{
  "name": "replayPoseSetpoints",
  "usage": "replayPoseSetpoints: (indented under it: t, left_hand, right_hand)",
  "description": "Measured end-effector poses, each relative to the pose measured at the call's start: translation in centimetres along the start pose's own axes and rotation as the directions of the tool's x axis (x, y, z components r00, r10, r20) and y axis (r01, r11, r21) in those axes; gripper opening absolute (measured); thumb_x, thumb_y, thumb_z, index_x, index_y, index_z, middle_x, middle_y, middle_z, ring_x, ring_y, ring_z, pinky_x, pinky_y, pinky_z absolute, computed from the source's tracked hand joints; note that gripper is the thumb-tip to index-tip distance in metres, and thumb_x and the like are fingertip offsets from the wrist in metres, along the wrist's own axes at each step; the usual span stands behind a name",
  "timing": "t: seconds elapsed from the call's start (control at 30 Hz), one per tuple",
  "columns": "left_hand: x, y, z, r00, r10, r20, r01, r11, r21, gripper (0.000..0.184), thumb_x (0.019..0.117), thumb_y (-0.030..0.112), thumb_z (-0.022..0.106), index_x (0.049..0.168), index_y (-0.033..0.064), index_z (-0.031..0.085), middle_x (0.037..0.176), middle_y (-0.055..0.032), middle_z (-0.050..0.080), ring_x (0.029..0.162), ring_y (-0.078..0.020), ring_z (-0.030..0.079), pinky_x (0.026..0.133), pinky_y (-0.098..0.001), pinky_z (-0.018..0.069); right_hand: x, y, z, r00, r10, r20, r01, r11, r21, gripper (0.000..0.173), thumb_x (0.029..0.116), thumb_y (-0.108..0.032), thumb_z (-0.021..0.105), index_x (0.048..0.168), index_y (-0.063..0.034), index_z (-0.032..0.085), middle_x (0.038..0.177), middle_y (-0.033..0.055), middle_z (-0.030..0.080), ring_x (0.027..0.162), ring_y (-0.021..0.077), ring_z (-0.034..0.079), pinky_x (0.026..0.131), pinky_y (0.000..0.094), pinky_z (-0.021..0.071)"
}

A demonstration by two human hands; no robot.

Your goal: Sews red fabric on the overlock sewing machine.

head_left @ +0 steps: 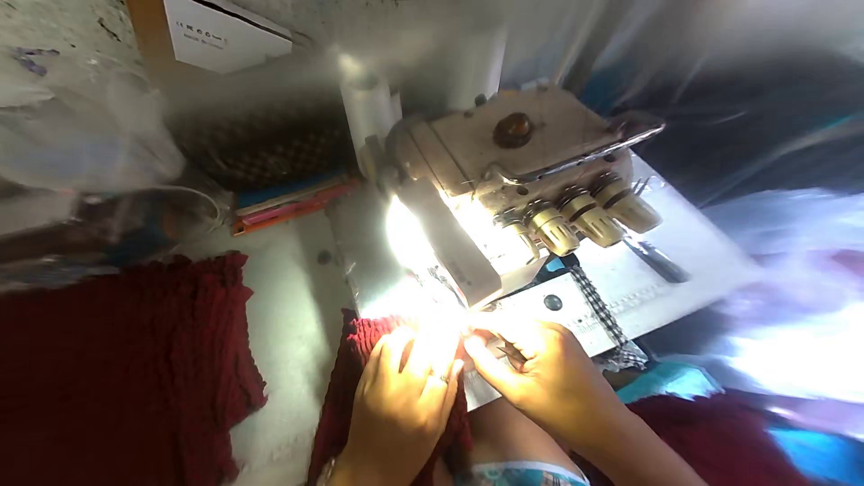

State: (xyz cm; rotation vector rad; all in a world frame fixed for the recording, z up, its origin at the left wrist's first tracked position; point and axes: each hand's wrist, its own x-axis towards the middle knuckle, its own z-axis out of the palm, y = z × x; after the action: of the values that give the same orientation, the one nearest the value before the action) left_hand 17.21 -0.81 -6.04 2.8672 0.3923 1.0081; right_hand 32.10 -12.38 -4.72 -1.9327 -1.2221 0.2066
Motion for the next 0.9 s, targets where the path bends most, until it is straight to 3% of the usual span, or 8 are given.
replayPoseSetpoints:
  t: [0.43, 0.57, 0.63, 0.7, 0.8, 0.9]
  left_hand:
    - [0.2, -0.7, 0.1, 0.993, 0.114, 0.009, -0.114, 0.992, 0.059, 0.027, 0.1035, 0.026, 0.054, 0.112, 0.0116, 0.076, 0.12, -0.0049, 0.075, 0.105, -0.0222, 0.065, 0.093, -0.0317, 0.0459]
    - [0.3, -0.5, 0.1, 0.995, 0.098, 0.009, -0.098, 0.993, 0.064, 0.027, 0.1024, 0.023, 0.054, 0.111, 0.0113, 0.076, 0.12, -0.0052, 0.075, 0.105, -0.0221, 0.066, 0.094, -0.0311, 0.0463]
    - [0.3, -0.5, 0.1, 0.996, 0.088, 0.008, -0.088, 0.993, 0.073, 0.027, 0.1031, 0.024, 0.053, 0.113, 0.0117, 0.075, 0.12, -0.0049, 0.075, 0.106, -0.022, 0.066, 0.095, -0.031, 0.0463]
    - [0.2, -0.5, 0.1, 0.996, 0.085, 0.014, -0.086, 0.994, 0.072, 0.029, 0.1043, 0.028, 0.052, 0.113, 0.0119, 0.075, 0.12, -0.0054, 0.075, 0.107, -0.0227, 0.066, 0.096, -0.0319, 0.0458]
    - [0.1, -0.4, 0.1, 0.997, 0.071, 0.015, -0.072, 0.996, 0.06, 0.03, 0.1042, 0.029, 0.052, 0.114, 0.0123, 0.076, 0.12, -0.0053, 0.075, 0.108, -0.0228, 0.066, 0.096, -0.0316, 0.0455]
    - [0.1, -0.3, 0.1, 0.999, 0.05, 0.019, -0.051, 0.997, 0.058, 0.031, 0.1042, 0.03, 0.052, 0.113, 0.013, 0.076, 0.12, -0.0049, 0.075, 0.108, -0.0228, 0.066, 0.097, -0.0314, 0.046]
  right_hand:
    - [1.3, -0.3, -2.1, 0.98, 0.024, 0.199, -0.028, 0.999, 0.017, 0.033, 0.0947, -0.033, 0.053, 0.116, -0.0225, 0.075, 0.088, -0.0083, 0.062, 0.068, -0.0022, 0.054, 0.058, 0.0192, 0.0446]
    - [1.8, -0.1, -3.2, 0.934, -0.001, 0.356, -0.043, 0.992, 0.117, 0.041, 0.0967, -0.042, 0.057, 0.128, -0.0184, 0.069, 0.102, -0.0043, 0.064, 0.081, -0.0015, 0.058, 0.068, 0.0192, 0.0485]
    - [2.2, 0.0, -3.9, 0.922, -0.019, 0.386, -0.043, 0.987, 0.153, 0.048, 0.0942, -0.042, 0.061, 0.132, -0.0132, 0.063, 0.112, 0.0, 0.063, 0.081, -0.0018, 0.054, 0.069, 0.0164, 0.0467]
    - [2.4, 0.3, -4.4, 0.934, -0.044, 0.354, -0.01, 0.989, 0.15, 0.044, 0.095, -0.034, 0.059, 0.131, -0.0095, 0.061, 0.12, 0.0035, 0.063, 0.084, -0.0043, 0.056, 0.074, 0.0112, 0.0474]
    - [2.7, 0.9, -4.2, 0.963, -0.124, 0.241, 0.126, 0.992, 0.01, 0.039, 0.1001, -0.031, 0.051, 0.132, -0.0142, 0.068, 0.116, 0.0032, 0.068, 0.091, -0.0012, 0.062, 0.079, 0.012, 0.05]
    - [2.8, 0.9, -3.8, 0.968, -0.17, 0.185, 0.195, 0.973, -0.123, 0.038, 0.1037, -0.029, 0.045, 0.125, -0.0179, 0.074, 0.102, 0.0009, 0.071, 0.081, 0.0085, 0.066, 0.064, 0.0251, 0.0525]
